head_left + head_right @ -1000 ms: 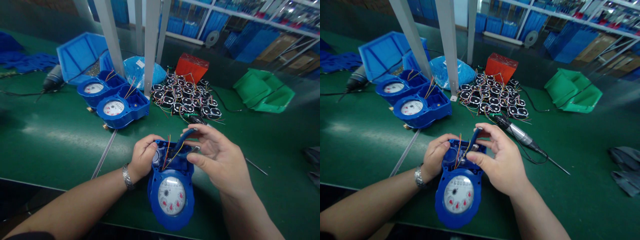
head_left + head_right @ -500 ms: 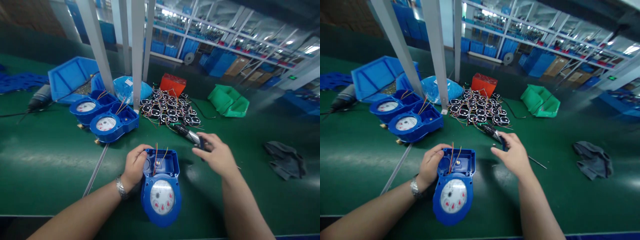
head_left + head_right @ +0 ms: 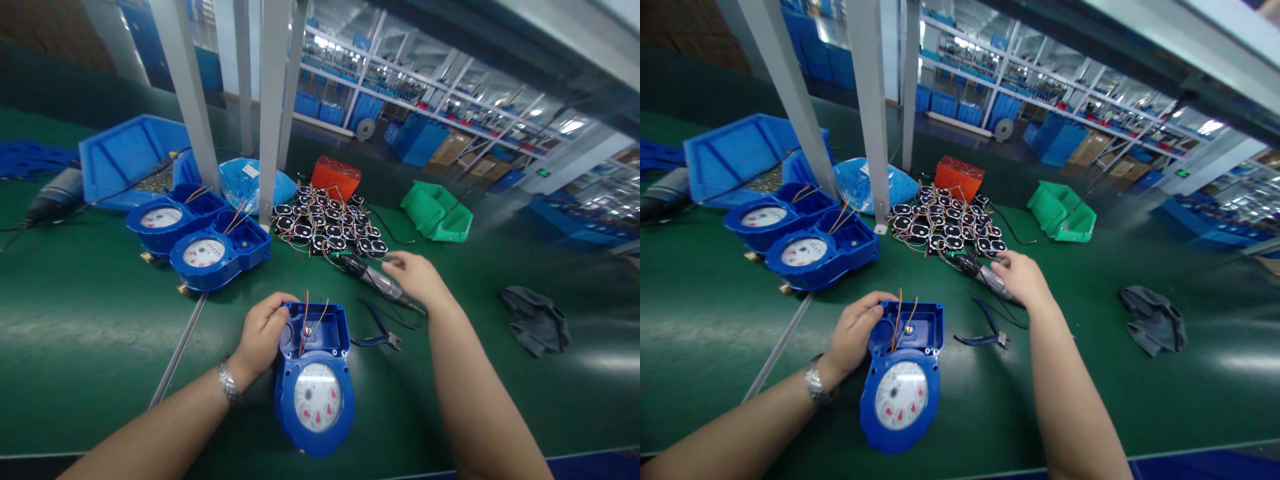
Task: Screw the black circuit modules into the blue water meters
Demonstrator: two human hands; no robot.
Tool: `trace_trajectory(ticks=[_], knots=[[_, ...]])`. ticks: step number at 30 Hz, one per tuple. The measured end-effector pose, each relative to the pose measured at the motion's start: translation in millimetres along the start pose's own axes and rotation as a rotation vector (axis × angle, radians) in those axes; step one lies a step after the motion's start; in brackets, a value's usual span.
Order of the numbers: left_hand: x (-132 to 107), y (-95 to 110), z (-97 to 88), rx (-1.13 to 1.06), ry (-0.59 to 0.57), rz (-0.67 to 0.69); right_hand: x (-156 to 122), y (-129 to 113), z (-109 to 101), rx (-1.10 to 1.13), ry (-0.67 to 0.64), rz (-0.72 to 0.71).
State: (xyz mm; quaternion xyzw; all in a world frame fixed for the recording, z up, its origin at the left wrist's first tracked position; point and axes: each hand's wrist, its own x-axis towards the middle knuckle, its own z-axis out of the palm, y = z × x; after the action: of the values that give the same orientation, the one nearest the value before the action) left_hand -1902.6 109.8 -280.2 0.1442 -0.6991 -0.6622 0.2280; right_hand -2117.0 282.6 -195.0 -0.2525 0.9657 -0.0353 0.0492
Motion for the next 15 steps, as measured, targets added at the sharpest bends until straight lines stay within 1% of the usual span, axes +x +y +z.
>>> trace_trajectory(ticks=[2,3,5,7,10,12,15], knots=[[0.6,-0.1,-1.7,0.008,-0.02,0.011,32.6,8.7,-0.3,-0.036,0.086,0.064],[1.1,-0.4,-2.3,0.01,-0.026,0.015,47.6,13.2,3.2,-0.054,0.092,0.07],[2.0,-1.8,-3.2,0.006,-0.045,0.016,71.7,21.6,14.1,-0.08,0.049,0.038],[3.0,-4.0,-4.0,-0.008,-0.081,0.007,87.3,28.5,25.4,-0.096,-0.015,-0.021],[4.3,-7.6,-5.7,-0.02,-0.131,-0.009,98.6,35.5,35.5,-0.132,-0.062,-0.056],[5.2,-9.1,-6.6,-0.014,-0.146,-0.009,101.3,39.1,37.9,-0.171,-0.071,-0.019],[6.5,-9.5,-7.1,-0.007,-0.15,-0.003,99.7,45.1,39.0,-0.216,-0.109,0.079]])
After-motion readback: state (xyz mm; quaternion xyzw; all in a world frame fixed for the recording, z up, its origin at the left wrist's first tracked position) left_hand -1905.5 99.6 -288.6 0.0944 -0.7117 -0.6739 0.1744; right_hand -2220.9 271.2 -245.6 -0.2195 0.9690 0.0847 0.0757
